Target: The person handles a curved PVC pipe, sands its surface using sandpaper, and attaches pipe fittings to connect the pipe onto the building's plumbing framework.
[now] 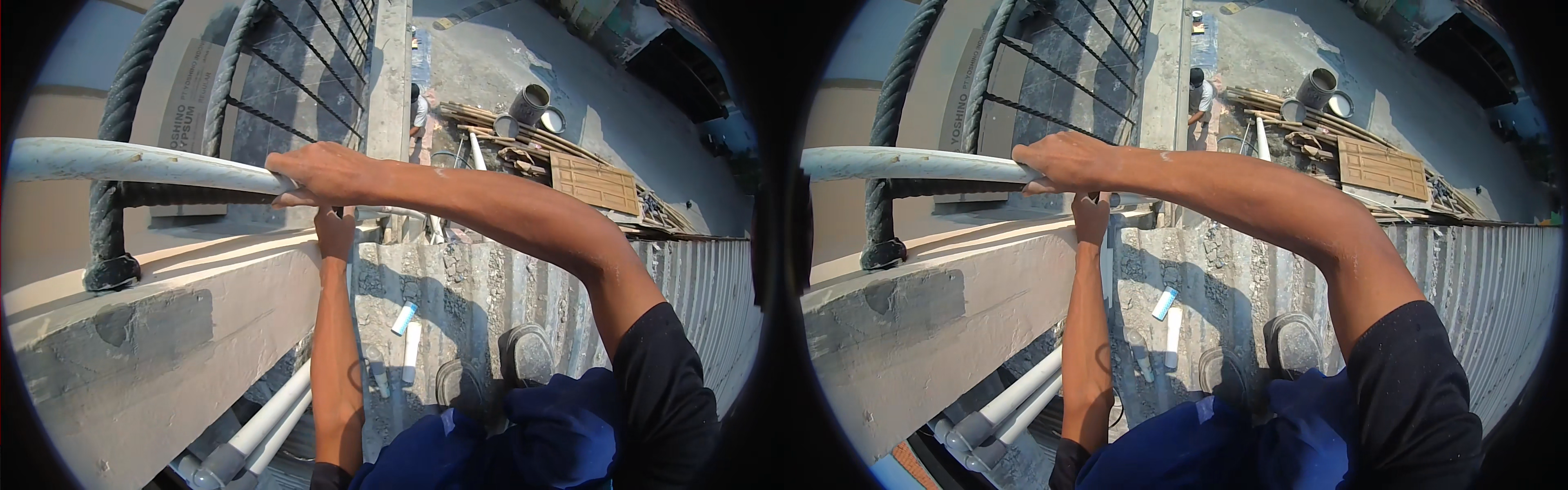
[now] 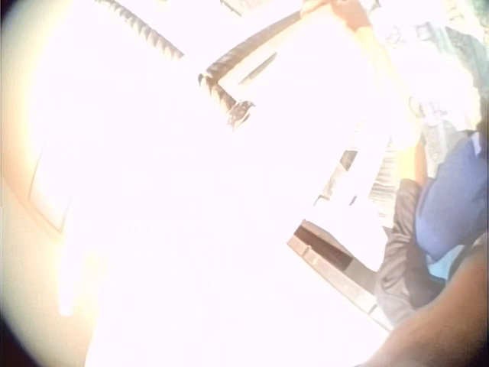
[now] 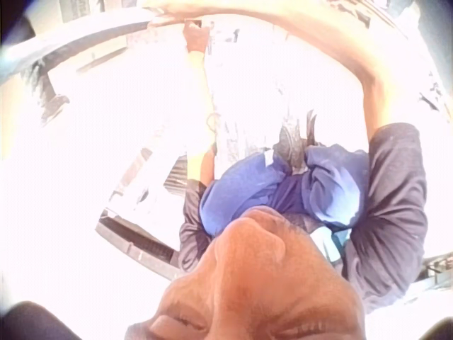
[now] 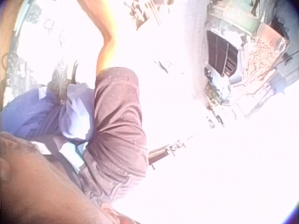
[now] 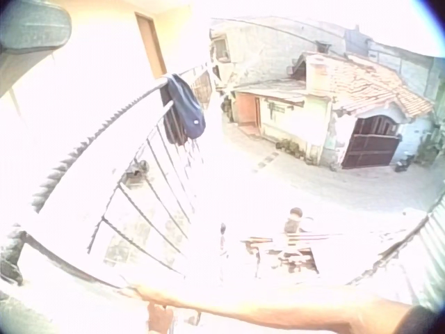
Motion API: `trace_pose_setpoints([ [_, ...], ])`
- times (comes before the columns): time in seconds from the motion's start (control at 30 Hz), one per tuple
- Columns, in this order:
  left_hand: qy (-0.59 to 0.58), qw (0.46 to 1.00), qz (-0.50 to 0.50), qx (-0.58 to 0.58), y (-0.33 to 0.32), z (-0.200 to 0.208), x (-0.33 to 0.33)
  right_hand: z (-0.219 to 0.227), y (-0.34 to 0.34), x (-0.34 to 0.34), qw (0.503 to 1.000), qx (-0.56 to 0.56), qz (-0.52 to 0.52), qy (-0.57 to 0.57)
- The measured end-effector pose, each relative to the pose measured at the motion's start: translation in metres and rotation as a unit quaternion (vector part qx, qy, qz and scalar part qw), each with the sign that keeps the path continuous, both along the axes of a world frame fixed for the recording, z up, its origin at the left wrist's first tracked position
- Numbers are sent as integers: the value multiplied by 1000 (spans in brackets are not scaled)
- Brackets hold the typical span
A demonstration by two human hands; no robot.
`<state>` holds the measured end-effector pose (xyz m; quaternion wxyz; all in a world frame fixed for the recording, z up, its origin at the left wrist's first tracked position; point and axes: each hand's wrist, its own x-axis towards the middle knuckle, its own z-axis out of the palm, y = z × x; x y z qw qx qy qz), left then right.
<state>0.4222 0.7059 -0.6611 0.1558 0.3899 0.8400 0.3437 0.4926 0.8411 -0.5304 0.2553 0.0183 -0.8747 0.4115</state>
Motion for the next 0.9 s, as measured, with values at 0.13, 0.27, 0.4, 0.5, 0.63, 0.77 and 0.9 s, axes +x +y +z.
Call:
trace_pose_setpoints([
  [0.13,-66,996,40,34,1,2,5,-6,0,-8,1000,-6,0,13],
  [0.27,-50,997,35,40,6,0,15,-14,2,-6,999,-25,5,37],
  [0.4,9,998,23,50,-2,-5,9,-10,-2,-8,998,-55,33,27],
  [0.5,11,999,25,29,-3,-8,10,-11,-2,-6,997,-54,39,34],
  [0.63,51,998,19,35,-5,-9,12,-14,-4,-7,994,-78,51,51],
  [0.77,24,999,29,29,1,-10,16,-20,0,-6,996,-66,46,43],
  [0.9,64,997,17,48,-4,-16,9,-16,-5,-8,998,-43,31,43],
])
